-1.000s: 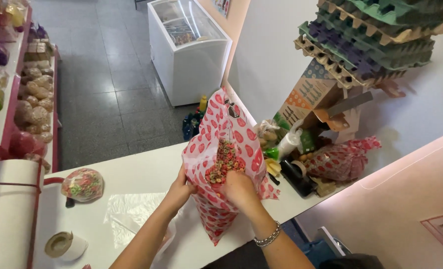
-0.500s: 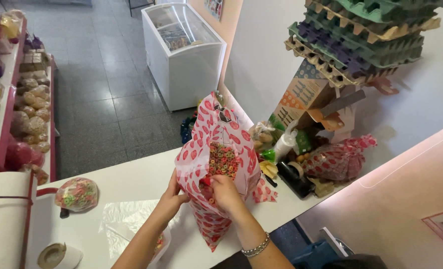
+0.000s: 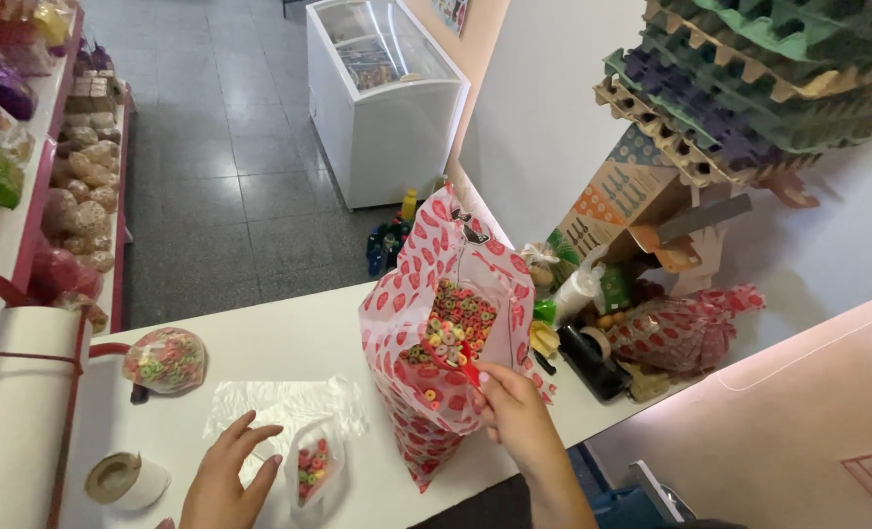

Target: The person scoops cereal from a large bag into small plastic containers using a red measuring scoop, then seals each container.

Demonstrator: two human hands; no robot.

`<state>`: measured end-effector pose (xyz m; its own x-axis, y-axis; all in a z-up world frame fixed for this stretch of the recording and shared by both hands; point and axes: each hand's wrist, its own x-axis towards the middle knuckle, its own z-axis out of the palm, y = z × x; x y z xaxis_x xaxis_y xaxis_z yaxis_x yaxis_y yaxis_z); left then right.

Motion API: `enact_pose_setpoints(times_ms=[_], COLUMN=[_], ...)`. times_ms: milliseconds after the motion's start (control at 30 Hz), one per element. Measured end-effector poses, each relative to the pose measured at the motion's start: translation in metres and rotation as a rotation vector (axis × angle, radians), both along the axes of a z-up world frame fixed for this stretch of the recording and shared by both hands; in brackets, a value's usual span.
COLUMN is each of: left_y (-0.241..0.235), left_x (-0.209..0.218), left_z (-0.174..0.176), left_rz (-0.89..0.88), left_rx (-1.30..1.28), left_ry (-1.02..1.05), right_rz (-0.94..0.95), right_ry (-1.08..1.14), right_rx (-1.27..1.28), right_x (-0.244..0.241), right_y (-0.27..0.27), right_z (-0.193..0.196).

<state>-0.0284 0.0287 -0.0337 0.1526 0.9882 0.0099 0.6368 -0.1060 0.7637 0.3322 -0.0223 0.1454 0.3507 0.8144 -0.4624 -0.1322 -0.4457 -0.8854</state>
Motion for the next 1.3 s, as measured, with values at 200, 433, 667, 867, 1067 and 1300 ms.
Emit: enact_pose_setpoints(times_ms=[200, 433, 667, 867, 1067, 1300], left_y=[-0.016, -0.024, -0.021, -0.024, -0.023, -0.027], left_x=[0.024, 0.04, 0.038, 0.033, 0.021, 0.017], left_z=[-0.001, 0.031, 0.009, 0.015, 0.012, 0.015], left_rz=[-0.009, 0.028, 0.009, -0.005, -0.04, -0.097], left_rx=[-0.076, -0.284, -0.231, -0.237, -0.198, -0.179], left_ry=[-0.07, 0.18, 0.017, -0.046, -0.045, -0.083], right_rz=[-0.007, -0.109, 0.026, 0.278, 0.587, 1.067], right_ry=[-0.065, -0.133, -0.046, -0.102, -0.34, -1.077], right_rx=[0.028, -0.243, -0.305, -0.283, -0.152, -0.084], right_x=[0.011, -0.012, -0.034, -0.072, -0.094, -0.139], right_y=[-0.044, -0.085, -0.1, -0.074, -0.033, 0.008], right_z=[0.016, 0.058, 0.037, 0.002, -0.072, -0.137])
